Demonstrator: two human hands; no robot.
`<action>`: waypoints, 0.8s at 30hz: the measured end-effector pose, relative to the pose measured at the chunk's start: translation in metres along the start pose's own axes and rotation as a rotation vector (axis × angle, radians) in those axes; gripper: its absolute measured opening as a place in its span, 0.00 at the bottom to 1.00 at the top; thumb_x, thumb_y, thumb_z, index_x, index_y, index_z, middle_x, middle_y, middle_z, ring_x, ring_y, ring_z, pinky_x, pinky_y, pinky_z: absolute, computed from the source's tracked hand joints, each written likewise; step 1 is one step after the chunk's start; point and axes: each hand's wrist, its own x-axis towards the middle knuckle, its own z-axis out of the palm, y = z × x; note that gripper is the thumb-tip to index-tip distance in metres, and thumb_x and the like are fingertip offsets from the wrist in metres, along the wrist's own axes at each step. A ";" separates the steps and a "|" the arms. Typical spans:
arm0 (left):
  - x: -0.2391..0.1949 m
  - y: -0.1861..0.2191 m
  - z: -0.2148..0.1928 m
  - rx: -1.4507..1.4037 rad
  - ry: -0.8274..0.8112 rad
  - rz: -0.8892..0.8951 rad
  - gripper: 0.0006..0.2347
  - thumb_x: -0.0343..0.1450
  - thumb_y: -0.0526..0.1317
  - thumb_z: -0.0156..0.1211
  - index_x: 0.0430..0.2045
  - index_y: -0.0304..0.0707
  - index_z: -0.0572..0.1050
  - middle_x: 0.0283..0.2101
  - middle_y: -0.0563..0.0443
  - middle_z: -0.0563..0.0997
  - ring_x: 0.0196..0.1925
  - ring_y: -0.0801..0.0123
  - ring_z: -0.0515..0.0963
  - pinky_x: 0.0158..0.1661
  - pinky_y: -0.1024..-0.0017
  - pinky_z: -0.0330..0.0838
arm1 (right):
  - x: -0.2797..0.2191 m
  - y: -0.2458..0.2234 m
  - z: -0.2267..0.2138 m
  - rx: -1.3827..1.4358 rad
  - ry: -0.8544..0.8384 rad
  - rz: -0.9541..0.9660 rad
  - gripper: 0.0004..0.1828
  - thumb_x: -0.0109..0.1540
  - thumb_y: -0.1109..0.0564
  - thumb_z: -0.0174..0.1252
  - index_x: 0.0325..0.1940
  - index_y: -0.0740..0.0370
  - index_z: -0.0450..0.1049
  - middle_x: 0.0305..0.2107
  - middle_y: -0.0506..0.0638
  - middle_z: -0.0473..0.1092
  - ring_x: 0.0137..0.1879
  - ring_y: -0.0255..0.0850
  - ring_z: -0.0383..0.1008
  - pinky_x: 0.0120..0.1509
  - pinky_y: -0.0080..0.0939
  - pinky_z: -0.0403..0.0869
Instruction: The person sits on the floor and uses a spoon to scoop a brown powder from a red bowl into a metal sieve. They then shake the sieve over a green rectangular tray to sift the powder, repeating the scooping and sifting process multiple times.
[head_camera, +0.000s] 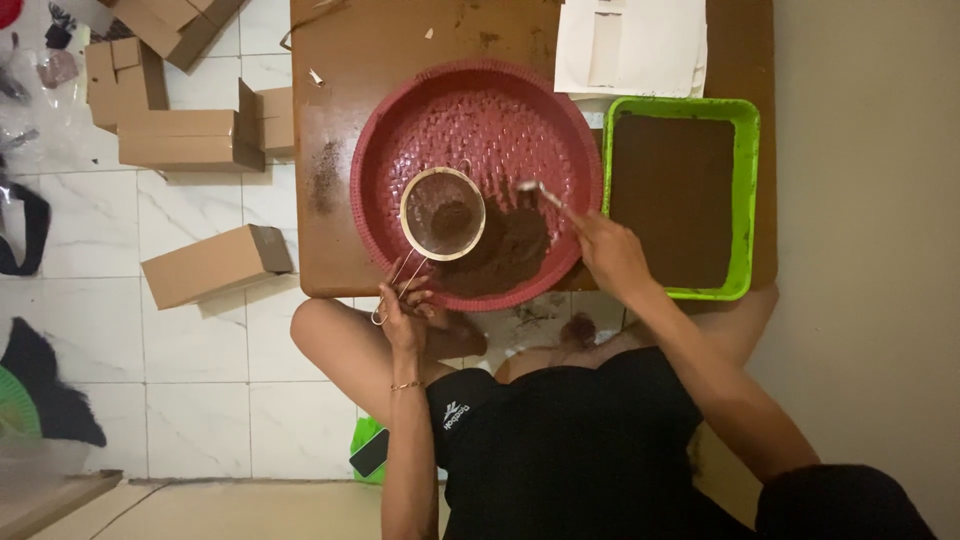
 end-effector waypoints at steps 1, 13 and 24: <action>0.000 -0.001 -0.001 0.002 0.000 0.000 0.22 0.80 0.56 0.35 0.62 0.46 0.67 0.43 0.37 0.84 0.31 0.67 0.86 0.17 0.77 0.79 | 0.002 -0.006 -0.006 0.002 0.000 0.001 0.22 0.71 0.58 0.47 0.67 0.56 0.75 0.58 0.60 0.74 0.65 0.57 0.73 0.64 0.56 0.73; 0.004 -0.007 -0.005 -0.011 0.019 0.006 0.24 0.79 0.57 0.37 0.61 0.43 0.68 0.40 0.35 0.84 0.29 0.65 0.86 0.15 0.75 0.78 | -0.080 -0.045 -0.026 0.114 -0.042 0.152 0.17 0.68 0.58 0.51 0.57 0.64 0.80 0.48 0.67 0.78 0.56 0.65 0.77 0.57 0.59 0.76; 0.001 -0.001 0.000 0.016 0.026 0.008 0.24 0.79 0.58 0.37 0.60 0.44 0.70 0.39 0.38 0.84 0.29 0.68 0.86 0.16 0.77 0.77 | -0.010 -0.005 -0.006 0.229 0.150 0.040 0.20 0.74 0.56 0.46 0.69 0.50 0.74 0.52 0.61 0.77 0.60 0.61 0.75 0.63 0.58 0.72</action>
